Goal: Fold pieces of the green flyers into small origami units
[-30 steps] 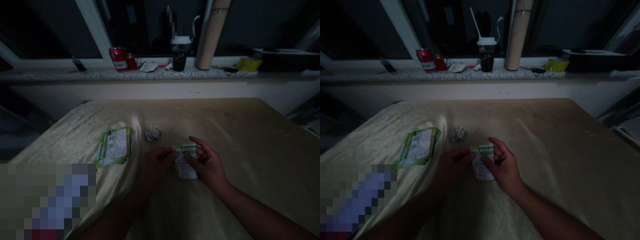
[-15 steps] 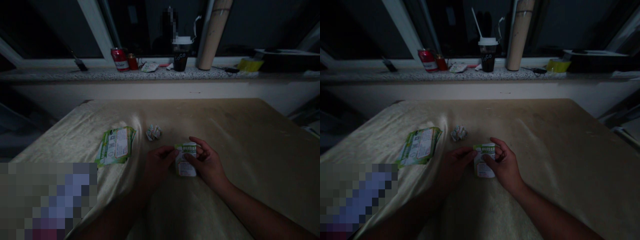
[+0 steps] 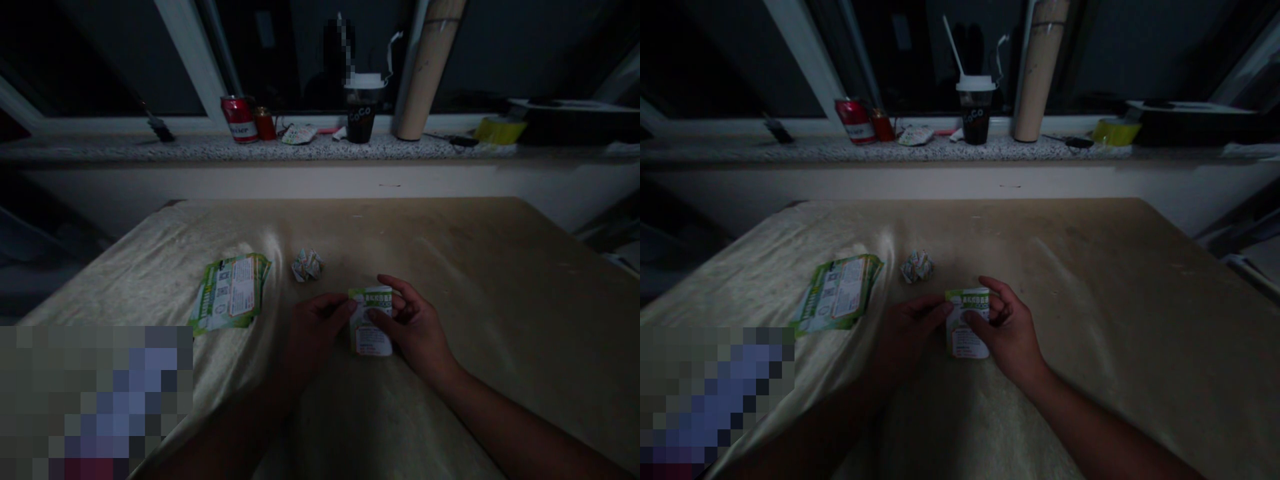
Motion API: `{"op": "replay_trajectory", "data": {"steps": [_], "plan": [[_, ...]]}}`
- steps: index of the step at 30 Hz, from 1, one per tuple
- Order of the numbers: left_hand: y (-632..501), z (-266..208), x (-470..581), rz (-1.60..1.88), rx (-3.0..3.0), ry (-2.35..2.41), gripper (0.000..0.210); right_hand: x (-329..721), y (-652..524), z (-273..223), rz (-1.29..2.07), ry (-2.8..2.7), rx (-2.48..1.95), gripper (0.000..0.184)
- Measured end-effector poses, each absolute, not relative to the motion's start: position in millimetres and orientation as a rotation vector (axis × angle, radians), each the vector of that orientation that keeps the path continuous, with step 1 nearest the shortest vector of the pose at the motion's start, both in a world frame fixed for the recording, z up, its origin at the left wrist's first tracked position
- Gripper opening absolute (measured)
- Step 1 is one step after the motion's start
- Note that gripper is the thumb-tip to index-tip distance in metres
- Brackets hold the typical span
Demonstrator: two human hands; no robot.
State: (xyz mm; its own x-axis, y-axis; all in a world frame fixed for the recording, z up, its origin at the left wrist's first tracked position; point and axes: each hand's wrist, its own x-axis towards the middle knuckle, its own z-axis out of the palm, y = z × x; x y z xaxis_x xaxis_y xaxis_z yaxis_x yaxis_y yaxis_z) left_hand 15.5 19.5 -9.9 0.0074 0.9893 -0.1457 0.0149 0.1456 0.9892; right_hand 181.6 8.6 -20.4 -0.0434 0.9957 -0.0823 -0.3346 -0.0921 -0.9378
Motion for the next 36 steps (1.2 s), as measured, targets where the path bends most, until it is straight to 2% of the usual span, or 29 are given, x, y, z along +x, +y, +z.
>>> {"op": "replay_trajectory", "data": {"steps": [36], "plan": [[20.1, -9.8, 15.5, 1.087, 1.093, 1.262, 0.021, 181.8, 8.5, -21.0, 1.465, -0.913, -0.982, 0.059]]}}
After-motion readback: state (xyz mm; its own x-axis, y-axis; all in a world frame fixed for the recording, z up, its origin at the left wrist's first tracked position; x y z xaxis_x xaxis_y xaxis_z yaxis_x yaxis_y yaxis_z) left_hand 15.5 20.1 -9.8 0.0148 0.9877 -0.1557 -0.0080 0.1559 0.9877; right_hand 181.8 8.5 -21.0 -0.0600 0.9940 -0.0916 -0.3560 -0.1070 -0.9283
